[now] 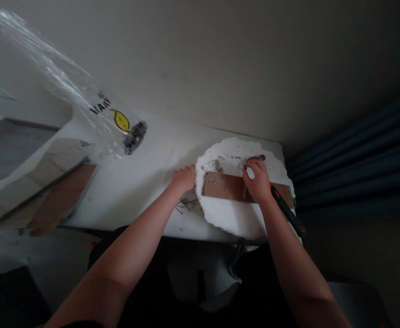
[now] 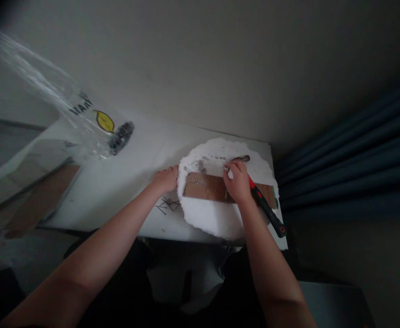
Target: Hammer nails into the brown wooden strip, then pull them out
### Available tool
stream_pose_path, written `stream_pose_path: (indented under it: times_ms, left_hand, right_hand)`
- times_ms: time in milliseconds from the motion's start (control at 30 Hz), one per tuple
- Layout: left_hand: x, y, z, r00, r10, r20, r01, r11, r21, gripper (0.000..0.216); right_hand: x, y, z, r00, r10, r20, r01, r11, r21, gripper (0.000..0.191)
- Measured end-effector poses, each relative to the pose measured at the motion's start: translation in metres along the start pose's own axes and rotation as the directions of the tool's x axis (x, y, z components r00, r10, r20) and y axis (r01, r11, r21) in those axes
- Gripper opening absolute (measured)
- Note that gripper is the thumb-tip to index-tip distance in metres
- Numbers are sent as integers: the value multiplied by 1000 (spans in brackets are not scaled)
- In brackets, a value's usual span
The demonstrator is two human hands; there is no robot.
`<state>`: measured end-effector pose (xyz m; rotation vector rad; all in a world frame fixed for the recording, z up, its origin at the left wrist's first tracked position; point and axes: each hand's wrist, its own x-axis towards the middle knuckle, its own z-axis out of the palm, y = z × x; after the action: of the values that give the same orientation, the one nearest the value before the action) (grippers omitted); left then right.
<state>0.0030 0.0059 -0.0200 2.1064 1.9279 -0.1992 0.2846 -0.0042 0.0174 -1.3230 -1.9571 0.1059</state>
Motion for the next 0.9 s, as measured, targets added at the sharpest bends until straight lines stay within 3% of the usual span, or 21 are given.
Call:
stream_pose_path:
  times_ms: [133, 233, 333, 533, 733, 900]
  left_hand:
    - [2, -2, 3, 998, -13, 68, 13, 1000, -1, 43]
    - [2, -2, 3, 999, -6, 53, 6, 1000, 1, 43]
    - [3, 0, 4, 998, -3, 58, 4, 1000, -10, 44]
    - [6, 2, 3, 996, 22, 85, -21, 1000, -16, 47]
    - [3, 2, 2, 996, 28, 84, -27, 1000, -11, 47]
    - [2, 2, 2, 997, 42, 57, -42, 999, -2, 47]
  right_hand:
    - [-12, -18, -3, 981, 4, 195, -5, 1000, 6, 13]
    - [-13, -36, 0, 909, 27, 416, -38, 999, 17, 12]
    - [-8, -48, 7, 837, 31, 546, -23, 999, -22, 10]
    - [7, -52, 16, 765, 77, 640, -12, 994, -105, 4]
    - [14, -55, 19, 728, 139, 671, -18, 983, -184, 2]
    - [15, -58, 21, 728, 170, 664, -29, 976, -218, 4]
